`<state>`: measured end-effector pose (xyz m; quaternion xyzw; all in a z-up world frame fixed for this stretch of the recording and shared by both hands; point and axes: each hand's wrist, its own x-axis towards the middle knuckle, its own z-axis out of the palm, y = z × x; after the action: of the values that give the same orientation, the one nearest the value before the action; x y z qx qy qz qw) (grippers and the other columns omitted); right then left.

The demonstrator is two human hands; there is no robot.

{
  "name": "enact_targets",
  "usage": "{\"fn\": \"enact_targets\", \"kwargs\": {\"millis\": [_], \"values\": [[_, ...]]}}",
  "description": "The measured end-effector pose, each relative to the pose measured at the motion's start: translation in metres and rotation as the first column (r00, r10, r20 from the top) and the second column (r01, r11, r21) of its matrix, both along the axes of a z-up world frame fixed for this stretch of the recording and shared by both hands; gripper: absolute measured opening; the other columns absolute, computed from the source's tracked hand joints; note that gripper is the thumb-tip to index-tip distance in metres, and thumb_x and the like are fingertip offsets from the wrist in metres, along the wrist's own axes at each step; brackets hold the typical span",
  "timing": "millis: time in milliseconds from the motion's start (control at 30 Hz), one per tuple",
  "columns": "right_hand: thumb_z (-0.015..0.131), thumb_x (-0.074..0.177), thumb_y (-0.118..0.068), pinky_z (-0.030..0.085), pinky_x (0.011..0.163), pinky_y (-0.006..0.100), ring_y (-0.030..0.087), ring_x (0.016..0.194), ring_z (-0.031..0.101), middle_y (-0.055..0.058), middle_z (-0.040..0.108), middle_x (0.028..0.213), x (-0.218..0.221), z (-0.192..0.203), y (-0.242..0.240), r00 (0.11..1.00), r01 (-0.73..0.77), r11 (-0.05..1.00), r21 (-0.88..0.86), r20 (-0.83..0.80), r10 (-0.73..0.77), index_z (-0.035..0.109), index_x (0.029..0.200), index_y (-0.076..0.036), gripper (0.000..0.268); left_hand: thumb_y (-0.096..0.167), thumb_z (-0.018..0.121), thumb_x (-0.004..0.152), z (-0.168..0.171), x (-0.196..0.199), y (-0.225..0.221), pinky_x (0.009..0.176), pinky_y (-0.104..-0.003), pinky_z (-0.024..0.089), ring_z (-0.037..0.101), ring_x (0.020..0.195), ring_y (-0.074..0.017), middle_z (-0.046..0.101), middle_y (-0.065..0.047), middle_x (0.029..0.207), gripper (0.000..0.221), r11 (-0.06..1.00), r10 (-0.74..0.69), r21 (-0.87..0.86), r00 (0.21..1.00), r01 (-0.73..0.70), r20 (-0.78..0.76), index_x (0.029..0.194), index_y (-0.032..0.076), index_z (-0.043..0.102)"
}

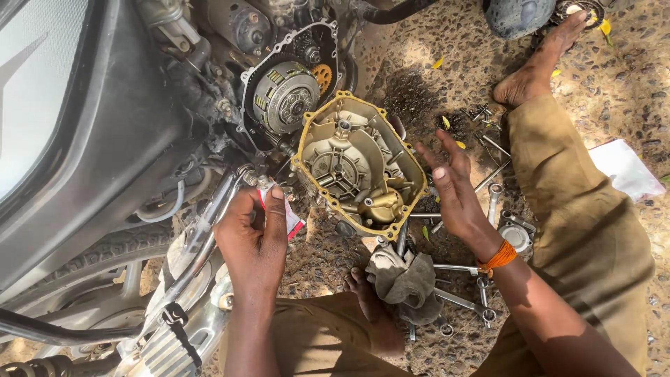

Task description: Applying sealant to an engine case component and performing maintenance on a motorcycle engine.

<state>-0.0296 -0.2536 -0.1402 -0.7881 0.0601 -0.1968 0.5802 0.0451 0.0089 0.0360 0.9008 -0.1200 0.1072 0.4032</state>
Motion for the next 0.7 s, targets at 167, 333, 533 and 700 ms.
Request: {"fn": "enact_targets", "kwargs": {"millis": [167,333,533,700], "values": [[0.024,0.109,-0.058,0.012,0.126,0.053,0.037,0.155,0.019,0.018,0.024,0.168,0.002,0.008,0.005,0.999,0.02,1.0,0.008,-0.029,-0.02,0.059,0.144,-0.001,0.075,0.017,0.072,0.1,-0.001,0.001,0.002,0.049,-0.026,0.029,0.035,0.057,-0.0049,0.045,0.002,0.061,0.031,1.0,0.013,0.001,1.0,-0.013,0.003,0.075,0.003,0.06],[0.019,0.104,-0.062,0.013,0.124,0.052,0.034,0.156,0.018,0.014,0.022,0.169,0.022,-0.005,-0.005,0.995,-0.026,0.981,0.193,-0.093,0.044,0.05,0.15,-0.006,0.08,0.017,0.073,0.1,0.0,0.0,0.005,0.051,-0.027,0.029,0.034,0.059,-0.006,0.042,0.0,0.062,0.035,1.0,0.005,0.031,0.999,-0.006,0.039,0.075,0.0,0.056],[0.014,0.106,-0.069,0.014,0.126,0.05,0.034,0.159,0.016,0.015,0.027,0.169,0.013,-0.014,-0.007,0.997,-0.03,0.997,0.069,-0.072,0.035,0.051,0.15,-0.012,0.082,0.016,0.07,0.102,0.0,0.002,0.007,0.051,-0.025,0.032,0.038,0.06,-0.0031,0.049,0.004,0.065,0.024,0.998,-0.042,-0.037,0.998,0.044,0.043,0.083,0.002,0.065],[0.021,0.101,-0.064,0.027,0.118,0.052,0.031,0.152,0.034,0.014,0.048,0.156,0.01,-0.029,-0.006,0.982,0.12,0.865,0.487,-0.184,-0.032,0.036,0.152,-0.007,0.078,0.017,0.071,0.099,0.0,0.002,0.006,0.048,-0.027,0.026,0.036,0.055,-0.0045,0.047,0.002,0.059,0.023,1.0,-0.005,0.016,1.0,0.004,0.022,0.083,0.002,0.068]]}}
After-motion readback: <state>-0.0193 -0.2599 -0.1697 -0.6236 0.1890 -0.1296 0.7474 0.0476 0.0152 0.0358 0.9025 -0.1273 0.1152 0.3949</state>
